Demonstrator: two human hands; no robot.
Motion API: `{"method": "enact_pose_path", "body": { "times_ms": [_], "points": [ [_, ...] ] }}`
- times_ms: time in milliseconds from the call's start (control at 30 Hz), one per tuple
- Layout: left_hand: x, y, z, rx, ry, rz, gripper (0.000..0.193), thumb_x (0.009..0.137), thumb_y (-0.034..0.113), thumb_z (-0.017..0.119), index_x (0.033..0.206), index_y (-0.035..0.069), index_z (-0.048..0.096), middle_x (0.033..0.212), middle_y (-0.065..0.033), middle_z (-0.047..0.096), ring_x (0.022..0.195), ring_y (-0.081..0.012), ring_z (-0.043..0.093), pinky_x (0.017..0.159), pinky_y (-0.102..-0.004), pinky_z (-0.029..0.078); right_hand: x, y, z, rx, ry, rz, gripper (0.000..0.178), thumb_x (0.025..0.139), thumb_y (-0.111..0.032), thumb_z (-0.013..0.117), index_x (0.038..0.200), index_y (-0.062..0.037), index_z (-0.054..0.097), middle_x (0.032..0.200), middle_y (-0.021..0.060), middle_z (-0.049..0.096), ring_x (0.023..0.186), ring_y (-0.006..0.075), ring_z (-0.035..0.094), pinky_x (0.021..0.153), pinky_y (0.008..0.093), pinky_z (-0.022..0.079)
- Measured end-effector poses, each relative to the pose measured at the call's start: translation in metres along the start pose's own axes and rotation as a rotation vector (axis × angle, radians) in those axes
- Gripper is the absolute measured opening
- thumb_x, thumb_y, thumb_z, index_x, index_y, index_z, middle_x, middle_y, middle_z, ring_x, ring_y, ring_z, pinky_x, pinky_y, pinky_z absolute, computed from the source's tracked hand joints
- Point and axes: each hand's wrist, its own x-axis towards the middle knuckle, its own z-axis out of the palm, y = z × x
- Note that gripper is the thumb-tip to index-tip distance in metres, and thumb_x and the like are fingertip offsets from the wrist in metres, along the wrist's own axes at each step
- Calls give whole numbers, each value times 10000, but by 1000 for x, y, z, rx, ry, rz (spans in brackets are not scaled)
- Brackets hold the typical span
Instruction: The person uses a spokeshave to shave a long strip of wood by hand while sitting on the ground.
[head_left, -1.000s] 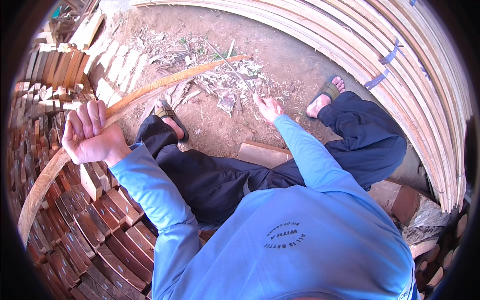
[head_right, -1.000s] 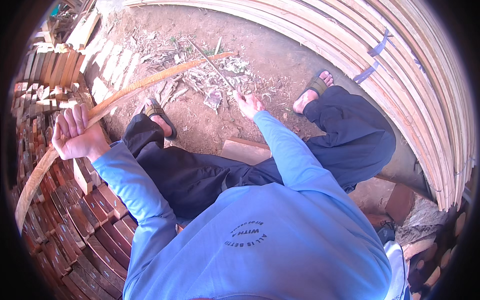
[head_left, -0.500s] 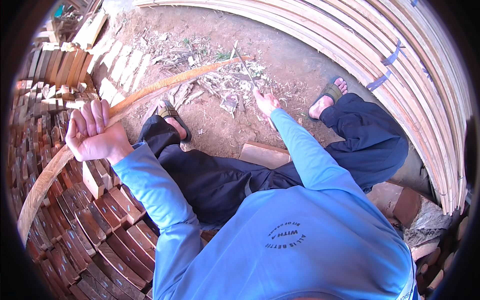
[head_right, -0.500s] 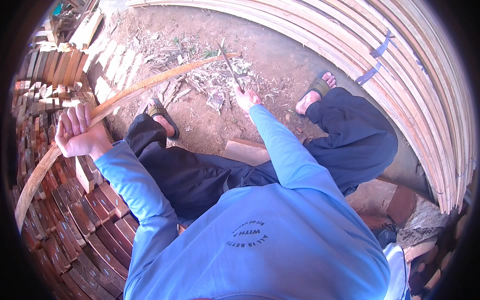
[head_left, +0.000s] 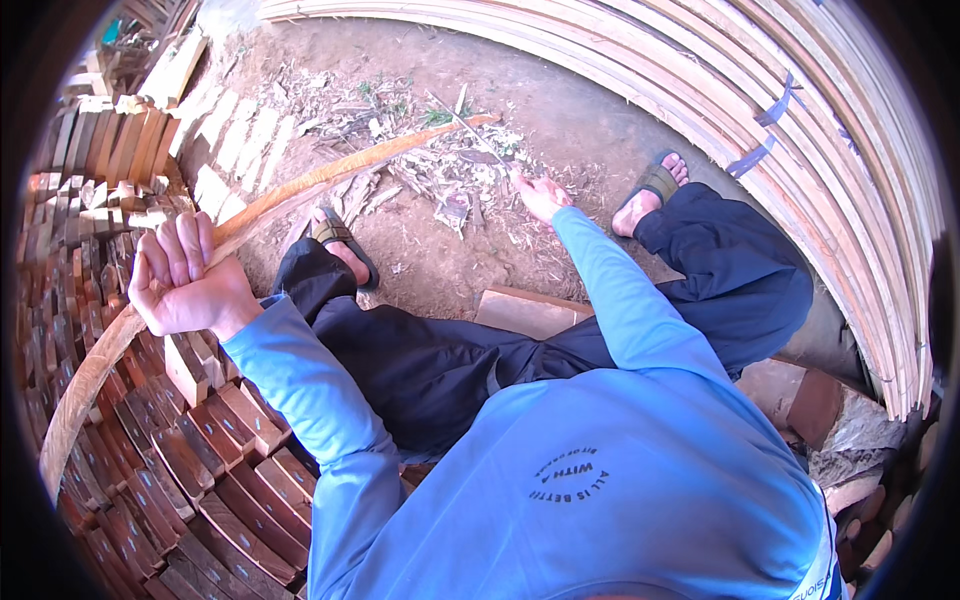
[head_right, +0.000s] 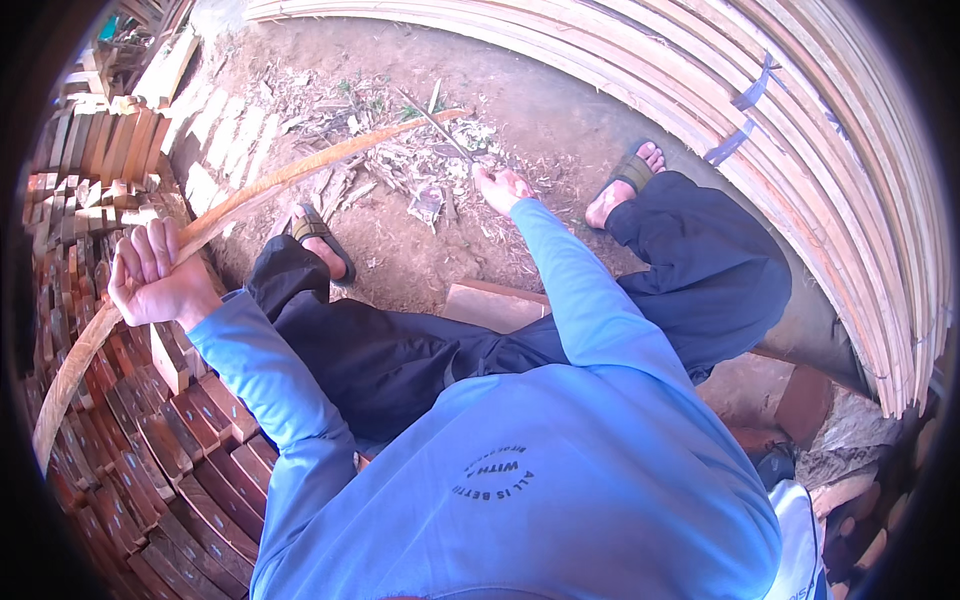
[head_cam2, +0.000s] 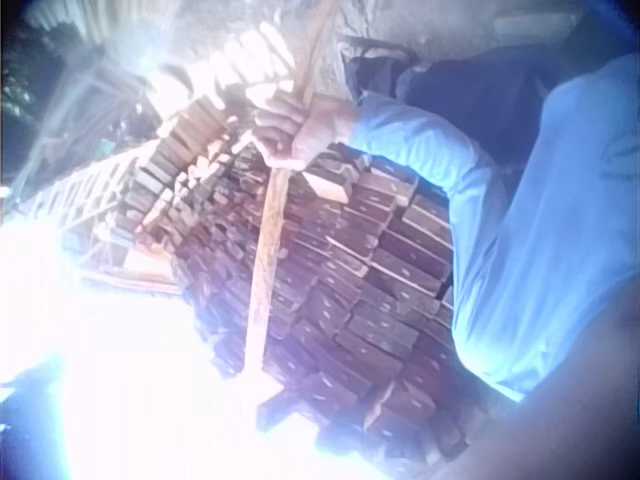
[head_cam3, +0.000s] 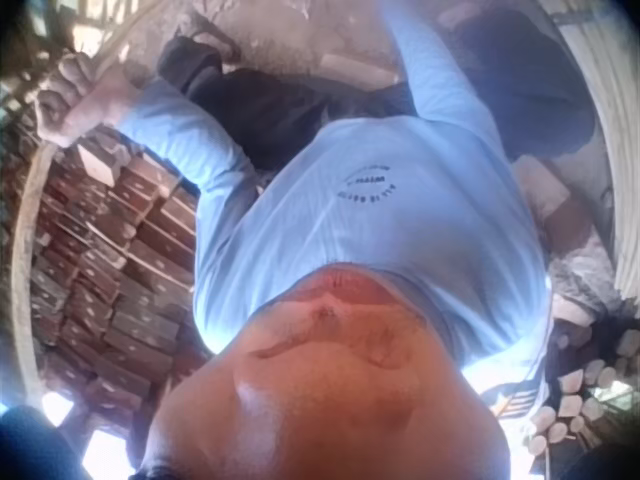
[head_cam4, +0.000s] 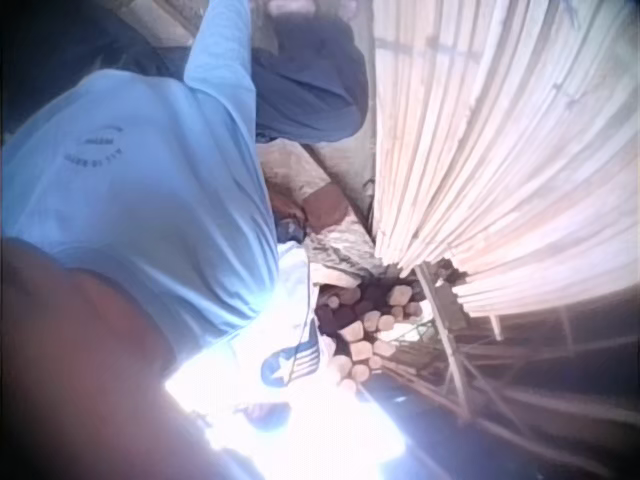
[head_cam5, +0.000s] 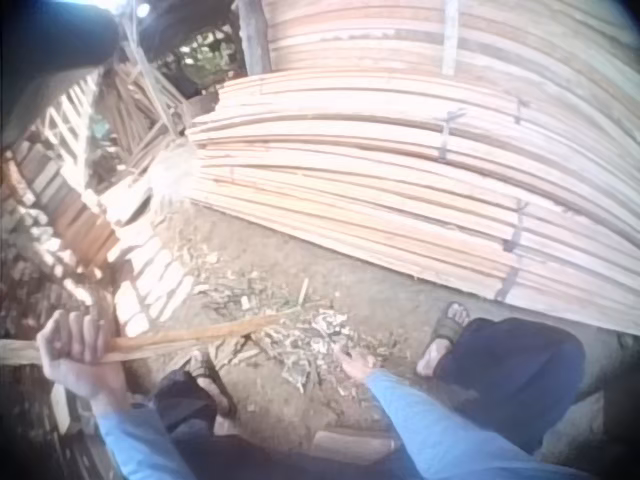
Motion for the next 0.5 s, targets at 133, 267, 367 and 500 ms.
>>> {"method": "enact_pose_path", "body": {
  "times_ms": [133, 267, 367, 500],
  "points": [
    [0, -4, 8, 22, 53, 34, 349, 807, 217, 474, 559, 180, 232, 474, 38, 202, 426, -89, 167, 440, -248, 170, 11, 15, 3, 64, 114, 77, 814, 858, -718, 424, 1123, 26, 622, 798, 153, 644, 545, 241, 601, 504, 374, 507],
    [-2, -3, 6, 23, 41, 26, 352, 806, 218, 473, 555, 182, 229, 471, 38, 197, 423, -88, 164, 437, -245, 168, -5, 14, -9, 129, -4, 52, 787, 862, -704, 438, 1142, 9, 620, 773, 128, 633, 528, 221, 575, 494, 371, 480],
    [-1, -3, 11, 27, 39, 26, 355, 807, 221, 470, 551, 182, 227, 470, 38, 194, 421, -89, 161, 434, -245, 165, 20, 33, 1, 103, 40, 3, 729, 872, -683, 451, 1063, -1, 627, 683, 91, 581, 492, 180, 530, 453, 358, 426],
    [-2, -4, 9, 50, 83, 52, 358, 809, 223, 469, 547, 182, 228, 471, 40, 190, 418, -91, 157, 431, -246, 162, 5, 9, 1, 260, 67, 150, 686, 874, -689, 450, 982, -37, 634, 582, 59, 504, 430, 157, 453, 426, 348, 390]
  ]
}}
